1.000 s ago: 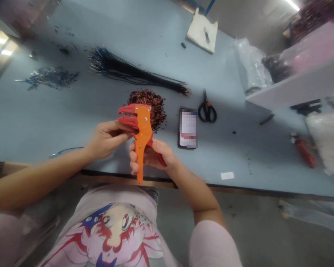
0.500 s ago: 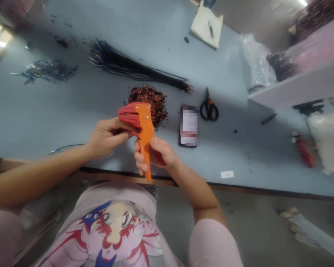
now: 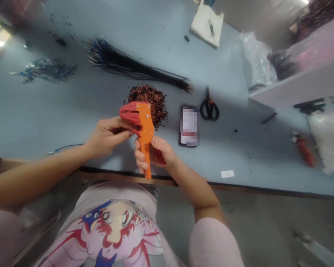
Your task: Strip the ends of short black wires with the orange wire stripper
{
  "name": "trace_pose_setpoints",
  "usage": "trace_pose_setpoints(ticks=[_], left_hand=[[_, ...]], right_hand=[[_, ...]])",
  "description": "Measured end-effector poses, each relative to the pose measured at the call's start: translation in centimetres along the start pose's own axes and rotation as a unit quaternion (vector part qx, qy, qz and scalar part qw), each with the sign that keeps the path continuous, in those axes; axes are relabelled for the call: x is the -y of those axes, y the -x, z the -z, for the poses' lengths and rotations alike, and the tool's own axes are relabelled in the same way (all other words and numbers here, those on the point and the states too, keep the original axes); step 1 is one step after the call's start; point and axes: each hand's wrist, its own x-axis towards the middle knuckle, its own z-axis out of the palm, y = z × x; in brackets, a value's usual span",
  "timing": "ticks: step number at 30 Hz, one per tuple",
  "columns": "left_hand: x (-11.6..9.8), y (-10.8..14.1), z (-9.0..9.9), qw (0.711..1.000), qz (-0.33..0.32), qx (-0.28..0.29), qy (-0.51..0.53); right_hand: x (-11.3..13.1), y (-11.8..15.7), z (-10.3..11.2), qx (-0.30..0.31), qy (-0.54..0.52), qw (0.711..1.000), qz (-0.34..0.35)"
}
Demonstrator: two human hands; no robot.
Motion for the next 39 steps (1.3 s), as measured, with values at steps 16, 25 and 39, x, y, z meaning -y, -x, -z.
trace_pose_setpoints(ticks=[16,25,39], left_hand=[[0.1,-0.2,-0.1,1.000,0.001,-0.013,-0.014],[0.4,-0.7,1.2,0.977,0.032,-0.019,-0.210],[0.6,-1.5,1.9,0.985,0.037,-0.072,-0.153]], right_hand=[[-0.1,-0.4,-1.1,-0.091,0.092,0.992,-0.005],[2.2,0.1,-1.3,-0.145,0.030,0.989,0.027],[2.6,0.9,-1.5,-0.282,0.209,0.927,0.130]])
